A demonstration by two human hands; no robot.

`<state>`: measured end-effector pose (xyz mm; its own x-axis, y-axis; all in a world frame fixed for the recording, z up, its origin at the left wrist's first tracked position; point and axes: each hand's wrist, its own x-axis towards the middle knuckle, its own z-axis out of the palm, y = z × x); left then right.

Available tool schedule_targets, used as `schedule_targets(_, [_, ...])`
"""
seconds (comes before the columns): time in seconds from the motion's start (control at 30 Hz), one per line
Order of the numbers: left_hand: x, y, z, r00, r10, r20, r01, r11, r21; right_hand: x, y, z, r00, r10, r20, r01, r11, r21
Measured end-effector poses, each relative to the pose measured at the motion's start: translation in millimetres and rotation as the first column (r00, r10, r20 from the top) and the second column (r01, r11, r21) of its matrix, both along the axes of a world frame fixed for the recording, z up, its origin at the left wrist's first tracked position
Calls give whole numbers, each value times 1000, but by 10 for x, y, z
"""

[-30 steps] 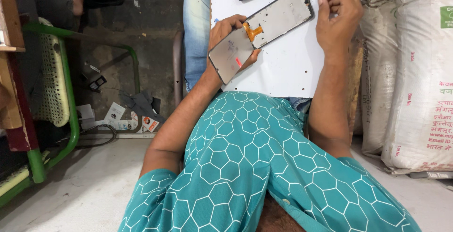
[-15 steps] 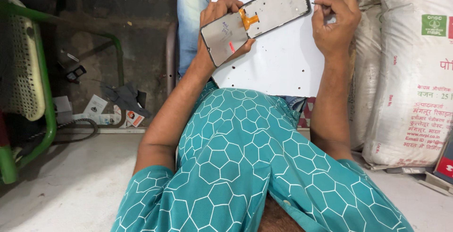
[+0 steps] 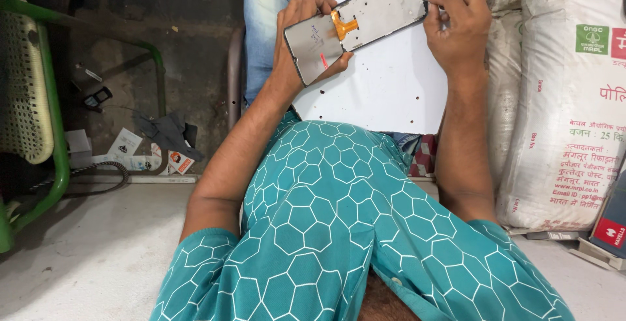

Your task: The person sits at a workbench holding a smartphone display assembly and presses and aligns the screen panel onto the phone frame, working around the flex cable and checking the fit by hand. They repeatedly press along the edges of the assembly while holding the frame steady on the bench.

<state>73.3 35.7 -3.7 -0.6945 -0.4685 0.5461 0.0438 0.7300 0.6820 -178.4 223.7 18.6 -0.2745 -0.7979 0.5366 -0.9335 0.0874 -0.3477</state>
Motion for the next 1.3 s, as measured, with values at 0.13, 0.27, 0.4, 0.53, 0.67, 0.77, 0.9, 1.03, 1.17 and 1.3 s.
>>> schedule_targets(0.13, [4,40,-18,1000,14,4,-14,1000,18,-24,31,19,997,28,-68,-24,997,70])
schedule_targets(0.27, [-18,48,-43,1000,23,-19,-23,1000,-2,41,115,23,993,-16,-115,25,997,69])
schedule_targets(0.4, [-23,61,-77,999,39,-17,-39,999,-19,122,140,13,999,-39,-38,41,996,77])
schedule_targets(0.53, [-41,69,-100,999,29,-29,-29,999,-15,156,135,17,993,-102,-59,107,990,97])
schedule_targets(0.67, [-32,67,-104,999,28,-18,-29,999,-15,182,155,26,989,-95,-115,106,990,93])
schedule_targets(0.77, [-32,66,-105,1000,22,-13,-22,1000,-5,204,180,39,993,-106,-60,112,987,111])
schedule_targets(0.9, [-38,66,-119,1000,29,-3,-29,1000,-7,220,190,60,991,-119,-57,125,983,133])
schedule_targets(1.03, [-56,48,-137,1000,21,-8,-21,1000,-13,226,199,79,991,-120,-55,126,983,134])
schedule_targets(1.17, [-51,53,-134,1000,24,-5,-24,1000,-13,251,212,77,992,-125,23,121,985,120])
schedule_targets(1.3, [-33,45,-105,1000,16,-5,-16,1000,-14,278,231,62,985,-133,113,126,990,70])
